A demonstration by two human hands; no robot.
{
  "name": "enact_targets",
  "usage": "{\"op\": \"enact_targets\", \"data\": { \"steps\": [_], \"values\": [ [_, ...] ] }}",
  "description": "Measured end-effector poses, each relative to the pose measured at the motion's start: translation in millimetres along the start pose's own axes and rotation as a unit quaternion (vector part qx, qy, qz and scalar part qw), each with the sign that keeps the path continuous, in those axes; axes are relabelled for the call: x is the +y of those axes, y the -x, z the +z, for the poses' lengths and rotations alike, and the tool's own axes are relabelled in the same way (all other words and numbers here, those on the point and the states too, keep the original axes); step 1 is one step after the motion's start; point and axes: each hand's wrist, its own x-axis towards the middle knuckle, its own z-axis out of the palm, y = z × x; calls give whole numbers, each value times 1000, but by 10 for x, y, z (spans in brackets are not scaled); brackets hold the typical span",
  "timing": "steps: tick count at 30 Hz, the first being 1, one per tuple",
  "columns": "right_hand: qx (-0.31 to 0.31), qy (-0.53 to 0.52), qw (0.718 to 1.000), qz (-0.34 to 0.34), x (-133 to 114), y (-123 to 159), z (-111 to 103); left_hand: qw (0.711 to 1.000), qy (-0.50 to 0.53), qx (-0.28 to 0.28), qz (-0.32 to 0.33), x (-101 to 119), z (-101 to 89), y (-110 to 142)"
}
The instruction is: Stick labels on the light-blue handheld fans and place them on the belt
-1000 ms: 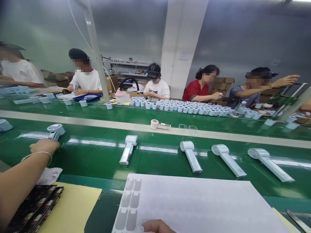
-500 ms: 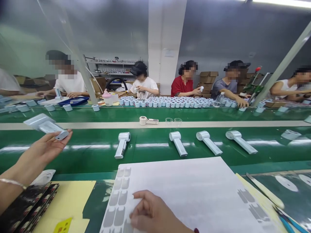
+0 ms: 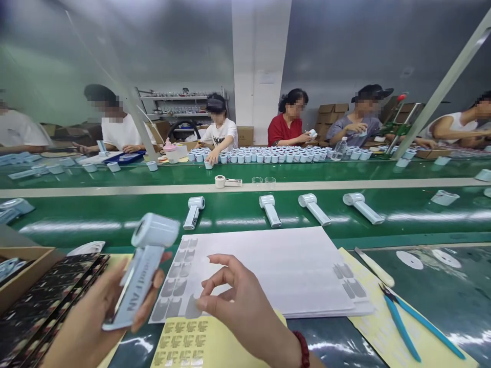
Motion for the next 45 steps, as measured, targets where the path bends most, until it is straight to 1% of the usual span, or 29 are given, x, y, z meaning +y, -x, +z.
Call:
{"op": "enact_targets", "data": {
  "steps": [2, 4, 6, 8, 11, 13, 20, 26, 32, 37, 40, 42, 45],
  "values": [
    [1, 5, 1000, -20, 9, 137, 24, 998, 34, 40, -35, -171, 145, 108],
    [-1, 8, 999, -40, 34, 234, 72, 990, 79, 94, -72, -285, 284, 163],
    [5, 8, 998, -54, 53, 293, 132, 974, 135, 146, -113, -342, 394, 173],
    [12, 5, 998, -55, 56, 319, 191, 953, 198, 174, -152, -360, 473, 162],
    [14, -14, 999, -46, 42, 318, 263, 929, 270, 168, -189, -362, 545, 152],
    [17, -23, 999, -40, 35, 304, 296, 924, 287, 168, -188, -377, 567, 154],
    [25, -27, 999, -23, 21, 252, 365, 929, 296, 153, -159, -465, 558, 136],
    [27, -20, 999, -12, -23, 237, 388, 936, 277, 179, -124, -415, 609, 179],
    [25, -16, 999, -17, 10, 227, 404, 932, 289, 177, -128, -412, 630, 182],
    [36, 3, 999, -18, -14, 227, 420, 926, 309, 178, -122, -420, 636, 175],
    [48, 28, 998, -43, 5, 263, 453, 914, 341, 177, -129, -417, 643, 201],
    [69, 70, 992, -84, 58, 298, 484, 906, 356, 182, -136, -414, 654, 234],
    [116, 159, 967, -164, 149, 322, 515, 903, 362, 175, -151, -404, 680, 288]
  ]
}}
